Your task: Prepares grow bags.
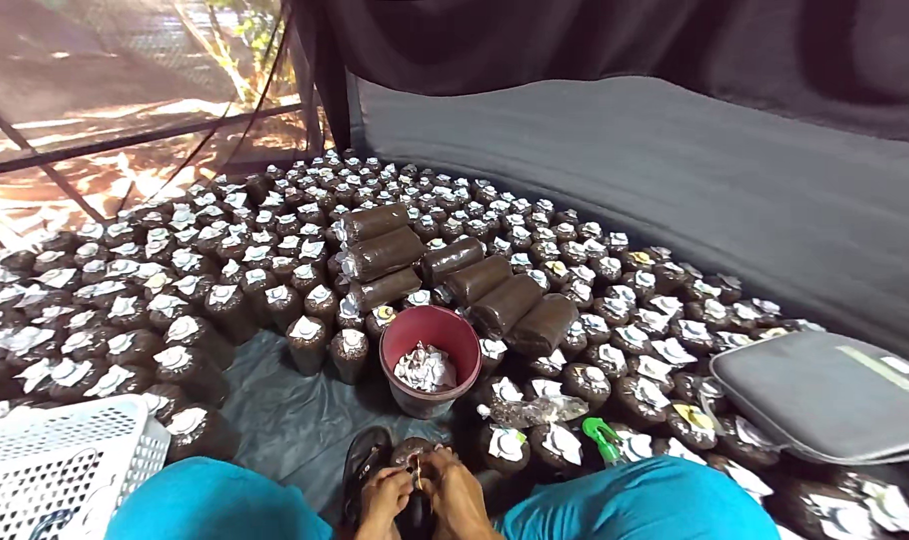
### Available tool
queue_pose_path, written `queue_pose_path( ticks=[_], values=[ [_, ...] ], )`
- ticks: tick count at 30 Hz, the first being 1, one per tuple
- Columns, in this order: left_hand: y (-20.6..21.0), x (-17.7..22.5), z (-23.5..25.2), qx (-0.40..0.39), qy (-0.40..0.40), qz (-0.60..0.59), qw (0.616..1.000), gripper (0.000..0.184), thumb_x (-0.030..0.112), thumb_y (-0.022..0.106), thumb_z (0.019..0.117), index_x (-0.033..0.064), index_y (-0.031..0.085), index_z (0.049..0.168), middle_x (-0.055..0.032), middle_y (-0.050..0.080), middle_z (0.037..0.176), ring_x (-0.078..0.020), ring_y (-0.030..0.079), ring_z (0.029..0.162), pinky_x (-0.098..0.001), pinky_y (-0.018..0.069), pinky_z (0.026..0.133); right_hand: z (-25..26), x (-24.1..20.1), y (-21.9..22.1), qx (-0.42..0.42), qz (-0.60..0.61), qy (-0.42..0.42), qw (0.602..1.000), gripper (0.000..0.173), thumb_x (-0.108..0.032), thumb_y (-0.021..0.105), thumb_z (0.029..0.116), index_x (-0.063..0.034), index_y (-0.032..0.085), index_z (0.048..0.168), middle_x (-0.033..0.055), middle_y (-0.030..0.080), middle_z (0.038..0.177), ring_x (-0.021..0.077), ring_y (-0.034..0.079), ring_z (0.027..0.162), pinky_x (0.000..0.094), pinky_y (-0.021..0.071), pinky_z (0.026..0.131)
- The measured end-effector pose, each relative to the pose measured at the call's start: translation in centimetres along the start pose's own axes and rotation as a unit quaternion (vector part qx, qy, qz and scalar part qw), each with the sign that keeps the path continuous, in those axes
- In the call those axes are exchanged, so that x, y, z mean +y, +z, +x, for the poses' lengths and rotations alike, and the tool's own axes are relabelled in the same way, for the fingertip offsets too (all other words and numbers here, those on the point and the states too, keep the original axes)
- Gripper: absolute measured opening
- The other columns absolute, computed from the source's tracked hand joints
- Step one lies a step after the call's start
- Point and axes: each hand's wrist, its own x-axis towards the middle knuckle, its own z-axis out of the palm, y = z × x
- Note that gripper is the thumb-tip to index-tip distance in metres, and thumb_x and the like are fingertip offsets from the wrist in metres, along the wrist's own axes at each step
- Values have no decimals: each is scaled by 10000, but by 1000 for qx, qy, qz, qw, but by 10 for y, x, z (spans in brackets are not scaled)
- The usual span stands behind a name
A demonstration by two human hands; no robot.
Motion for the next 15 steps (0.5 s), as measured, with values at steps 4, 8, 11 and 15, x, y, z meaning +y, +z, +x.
queue_pose_path(
  ticks=[4,8,11,15],
  values=[
    [-5,-3,2,-6,8,-56,998,248,-39,615,958,-100,589,1196,-221,692,1022,-225,683,848,-343,569,772,2,5,0,7,4,2,1000,352,-230,654,962,-172,705,1305,70,684,1310,275,640,1223,533,485,1060],
    [-8,-4,3,-24,23,-30,999,227,-31,582,991,-110,584,1204,-225,709,1025,-228,717,856,-350,592,787,5,9,-3,30,21,1,999,339,-241,657,966,-147,708,1287,75,694,1262,281,673,1124,521,520,1003],
    [-5,-2,2,-14,35,38,999,218,-6,590,993,-93,604,1192,-205,724,967,-227,722,803,-359,593,749,4,-3,-11,31,-2,-4,1000,339,-249,640,978,-166,700,1301,74,684,1281,283,674,1135,524,532,981],
    [-5,-7,9,5,90,199,976,208,53,578,999,-38,663,1166,-134,735,901,-202,719,757,-368,600,734,7,-6,3,12,-99,-24,995,350,-264,591,986,-213,686,1319,64,660,1348,315,671,1149,549,541,933]
  ],
)
